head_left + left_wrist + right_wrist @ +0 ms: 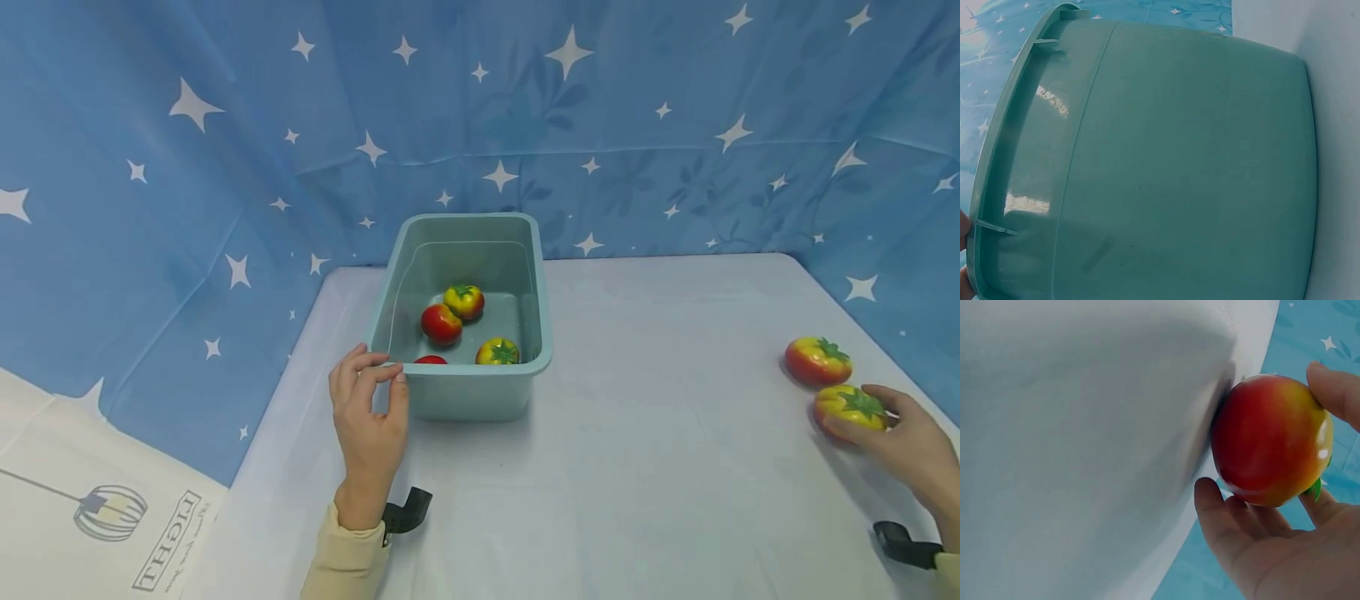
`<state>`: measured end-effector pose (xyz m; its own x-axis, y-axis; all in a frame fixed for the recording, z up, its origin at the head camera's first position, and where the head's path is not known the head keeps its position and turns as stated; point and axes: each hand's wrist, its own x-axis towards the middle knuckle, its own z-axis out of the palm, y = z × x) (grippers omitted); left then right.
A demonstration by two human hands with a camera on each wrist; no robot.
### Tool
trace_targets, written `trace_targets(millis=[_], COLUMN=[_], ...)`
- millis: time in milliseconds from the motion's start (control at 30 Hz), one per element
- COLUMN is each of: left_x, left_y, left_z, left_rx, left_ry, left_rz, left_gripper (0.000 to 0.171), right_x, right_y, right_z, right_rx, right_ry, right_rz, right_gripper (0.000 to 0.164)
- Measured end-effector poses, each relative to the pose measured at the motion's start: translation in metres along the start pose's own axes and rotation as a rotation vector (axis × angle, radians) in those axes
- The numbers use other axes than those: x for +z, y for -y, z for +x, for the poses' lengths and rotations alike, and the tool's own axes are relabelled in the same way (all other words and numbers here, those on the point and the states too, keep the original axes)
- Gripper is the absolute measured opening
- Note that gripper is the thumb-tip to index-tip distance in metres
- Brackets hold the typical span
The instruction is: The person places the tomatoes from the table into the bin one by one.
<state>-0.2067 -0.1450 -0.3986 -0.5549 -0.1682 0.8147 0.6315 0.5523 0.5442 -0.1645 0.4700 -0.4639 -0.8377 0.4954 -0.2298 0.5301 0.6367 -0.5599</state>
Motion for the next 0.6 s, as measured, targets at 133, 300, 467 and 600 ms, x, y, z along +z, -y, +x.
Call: trace_targets(millis=[133, 300, 467, 600], left_x=[0.000, 0.000, 0.000, 0.000], left_y=[0.000, 0.001, 0.003, 0.002], left_z=[0.000, -0.002, -0.003, -0.001], left_rx=[-0.002, -0.018, -0.023, -0.010], left_ry=[0.000, 0.015, 0.017, 0.002], left_rz=[0.002, 0.003, 0.008, 0.003], left_gripper=[0.011, 0.010, 0.010, 0.010], right_x=[0.006, 0.010, 0.006, 0.000], right_y=[-0.015, -0.028, -0.013, 0.014], right_z=[0.014, 0.025, 0.012, -0.012], right_rx=[0.001, 0.010, 0.018, -0.001], right_ry=[-0.007, -0.024, -0.038, -0.057], right_rz=[0.003, -0.003, 0.014, 0.045], right_gripper=[0.112, 0.114, 0.113, 0.110])
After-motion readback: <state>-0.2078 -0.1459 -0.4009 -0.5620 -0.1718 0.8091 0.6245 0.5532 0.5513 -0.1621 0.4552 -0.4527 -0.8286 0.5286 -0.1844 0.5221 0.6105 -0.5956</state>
